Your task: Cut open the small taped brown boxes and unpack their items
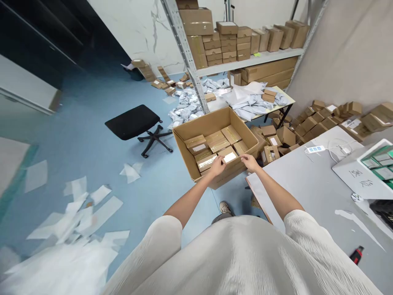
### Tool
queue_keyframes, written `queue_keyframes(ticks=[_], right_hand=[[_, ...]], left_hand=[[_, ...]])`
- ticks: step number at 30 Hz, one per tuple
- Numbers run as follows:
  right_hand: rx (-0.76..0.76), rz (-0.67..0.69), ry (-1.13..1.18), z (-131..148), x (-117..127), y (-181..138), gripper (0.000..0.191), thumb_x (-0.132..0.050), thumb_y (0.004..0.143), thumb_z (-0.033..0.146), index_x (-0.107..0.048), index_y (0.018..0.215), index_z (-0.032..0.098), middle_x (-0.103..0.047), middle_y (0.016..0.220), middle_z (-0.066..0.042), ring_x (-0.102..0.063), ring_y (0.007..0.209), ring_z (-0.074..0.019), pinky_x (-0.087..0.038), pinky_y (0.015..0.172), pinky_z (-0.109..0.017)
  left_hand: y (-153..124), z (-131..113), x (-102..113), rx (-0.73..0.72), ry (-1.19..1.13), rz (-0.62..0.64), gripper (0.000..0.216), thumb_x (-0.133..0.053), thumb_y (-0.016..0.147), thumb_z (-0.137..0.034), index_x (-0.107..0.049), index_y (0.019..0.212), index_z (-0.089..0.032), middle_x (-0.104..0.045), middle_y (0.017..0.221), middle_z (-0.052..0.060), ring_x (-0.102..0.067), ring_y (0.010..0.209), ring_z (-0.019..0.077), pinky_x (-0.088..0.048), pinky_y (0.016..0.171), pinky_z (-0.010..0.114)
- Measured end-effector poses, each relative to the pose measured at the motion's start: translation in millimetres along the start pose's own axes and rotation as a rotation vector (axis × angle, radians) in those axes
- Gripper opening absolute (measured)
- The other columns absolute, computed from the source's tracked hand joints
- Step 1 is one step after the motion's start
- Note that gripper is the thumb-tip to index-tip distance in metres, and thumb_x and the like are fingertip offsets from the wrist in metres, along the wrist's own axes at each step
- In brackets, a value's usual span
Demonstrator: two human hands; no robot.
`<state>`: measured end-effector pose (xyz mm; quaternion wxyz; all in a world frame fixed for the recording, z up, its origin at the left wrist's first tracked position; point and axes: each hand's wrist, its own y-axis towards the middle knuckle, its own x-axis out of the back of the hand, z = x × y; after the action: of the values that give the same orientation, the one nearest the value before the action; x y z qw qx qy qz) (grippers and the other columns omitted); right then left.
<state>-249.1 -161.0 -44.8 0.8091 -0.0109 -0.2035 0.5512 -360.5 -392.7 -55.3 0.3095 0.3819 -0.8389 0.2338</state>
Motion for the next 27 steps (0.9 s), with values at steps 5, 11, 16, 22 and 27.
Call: queue_keyframes(ticks=[5, 11, 16, 22, 27], right_hand=[[0.029, 0.054, -0.047, 19, -52, 26, 0.033, -0.066, 0.085, 0.032, -0.082, 0.11, 0.018, -0.082, 0.105, -0.009, -0.073, 0.097, -0.0236, -0.059, 0.096, -0.039], [0.04, 0.147, -0.118, 35, -94, 58, 0.032, -0.069, 0.084, 0.03, -0.084, 0.11, 0.02, -0.083, 0.113, -0.01, -0.073, 0.095, -0.0224, -0.059, 0.091, -0.036], [-0.016, 0.226, -0.123, 36, -124, 86, 0.033, -0.068, 0.084, 0.031, -0.084, 0.11, 0.019, -0.083, 0.106, -0.01, -0.073, 0.094, -0.0225, -0.061, 0.089, -0.037], [-0.043, 0.297, -0.111, 28, -145, 125, 0.03, -0.072, 0.082, 0.031, -0.083, 0.107, 0.02, -0.083, 0.106, -0.009, -0.073, 0.093, -0.0216, -0.062, 0.092, -0.039], [-0.048, 0.382, -0.119, 22, -155, 175, 0.029, -0.071, 0.083, 0.03, -0.084, 0.107, 0.02, -0.084, 0.105, -0.01, -0.074, 0.094, -0.0236, -0.062, 0.095, -0.042]], left_hand=[[-1, 49, 40, 0.065, -0.035, -0.022, 0.058, -0.059, 0.091, -0.018, -0.062, 0.148, -0.018, -0.06, 0.157, 0.016, -0.052, 0.152, 0.0312, -0.04, 0.129, 0.045], [-10, 88, 72, 0.141, -0.093, -0.085, 0.057, -0.056, 0.093, -0.018, -0.061, 0.15, -0.017, -0.057, 0.161, 0.017, -0.052, 0.153, 0.0311, -0.04, 0.13, 0.045], [-11, 110, 82, 0.246, -0.106, -0.098, 0.056, -0.056, 0.094, -0.019, -0.06, 0.15, -0.015, -0.056, 0.162, 0.017, -0.048, 0.156, 0.0319, -0.036, 0.132, 0.044], [1, 130, 85, 0.357, -0.103, -0.099, 0.055, -0.057, 0.096, -0.023, -0.06, 0.15, -0.016, -0.055, 0.163, 0.017, -0.049, 0.156, 0.033, -0.037, 0.131, 0.045], [23, 148, 82, 0.469, -0.14, -0.139, 0.056, -0.058, 0.094, -0.021, -0.06, 0.15, -0.017, -0.052, 0.167, 0.017, -0.047, 0.157, 0.0328, -0.038, 0.131, 0.046]])
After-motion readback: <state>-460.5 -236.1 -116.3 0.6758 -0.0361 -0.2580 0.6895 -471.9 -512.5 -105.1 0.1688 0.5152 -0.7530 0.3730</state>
